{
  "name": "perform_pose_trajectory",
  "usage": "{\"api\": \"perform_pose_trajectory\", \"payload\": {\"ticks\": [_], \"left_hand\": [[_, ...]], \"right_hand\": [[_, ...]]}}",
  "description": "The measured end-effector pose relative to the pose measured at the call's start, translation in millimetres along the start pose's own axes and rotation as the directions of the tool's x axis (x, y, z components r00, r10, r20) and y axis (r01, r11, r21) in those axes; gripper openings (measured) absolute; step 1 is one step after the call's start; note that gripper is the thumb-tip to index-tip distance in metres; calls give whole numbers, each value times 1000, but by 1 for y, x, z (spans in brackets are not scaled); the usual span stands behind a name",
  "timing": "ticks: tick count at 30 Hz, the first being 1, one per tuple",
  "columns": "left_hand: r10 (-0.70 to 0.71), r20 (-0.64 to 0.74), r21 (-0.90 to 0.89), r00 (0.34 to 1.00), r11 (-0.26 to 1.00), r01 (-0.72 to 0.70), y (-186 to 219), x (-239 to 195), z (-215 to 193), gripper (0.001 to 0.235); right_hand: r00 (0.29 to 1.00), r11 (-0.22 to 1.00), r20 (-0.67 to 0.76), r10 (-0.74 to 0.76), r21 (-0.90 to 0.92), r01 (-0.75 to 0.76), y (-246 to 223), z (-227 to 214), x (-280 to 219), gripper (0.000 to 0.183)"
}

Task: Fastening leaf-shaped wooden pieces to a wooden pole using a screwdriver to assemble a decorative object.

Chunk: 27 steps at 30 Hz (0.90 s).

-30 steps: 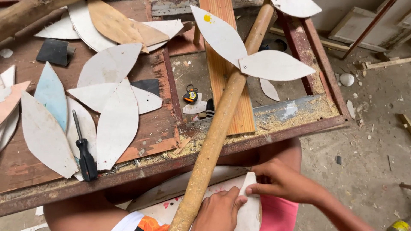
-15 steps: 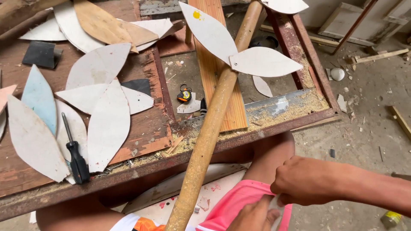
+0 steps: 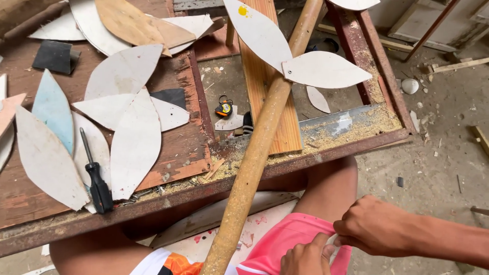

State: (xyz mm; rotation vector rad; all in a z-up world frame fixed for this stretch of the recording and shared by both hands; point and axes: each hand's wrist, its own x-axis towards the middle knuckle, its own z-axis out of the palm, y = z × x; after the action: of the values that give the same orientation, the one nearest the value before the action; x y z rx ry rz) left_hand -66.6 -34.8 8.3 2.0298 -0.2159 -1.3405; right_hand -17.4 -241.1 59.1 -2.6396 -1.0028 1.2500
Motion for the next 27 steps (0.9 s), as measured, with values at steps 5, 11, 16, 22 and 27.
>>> {"api": "perform_pose_trajectory", "payload": {"ticks": [5,11,16,22,27], "left_hand": [[-64,34,3,997,998,64,2,1,4,32],[9,-23,-5,1000,1000,-10,2,-4,-6,36],[-40,-47,2,998,999,40,2,-2,2,41],[-74,-44,23,996,997,75,2,-2,2,38],[-74,-69,46,995,996,78,1,1,8,45]], "right_hand": [[992,991,56,117,55,-120,-5,9,-1,47],[990,987,16,141,70,-142,-5,14,4,46],[988,987,9,151,55,-151,-5,22,6,52],[988,987,-22,151,68,-149,-12,24,9,53],[983,984,-50,178,35,-176,-10,33,10,49]]}}
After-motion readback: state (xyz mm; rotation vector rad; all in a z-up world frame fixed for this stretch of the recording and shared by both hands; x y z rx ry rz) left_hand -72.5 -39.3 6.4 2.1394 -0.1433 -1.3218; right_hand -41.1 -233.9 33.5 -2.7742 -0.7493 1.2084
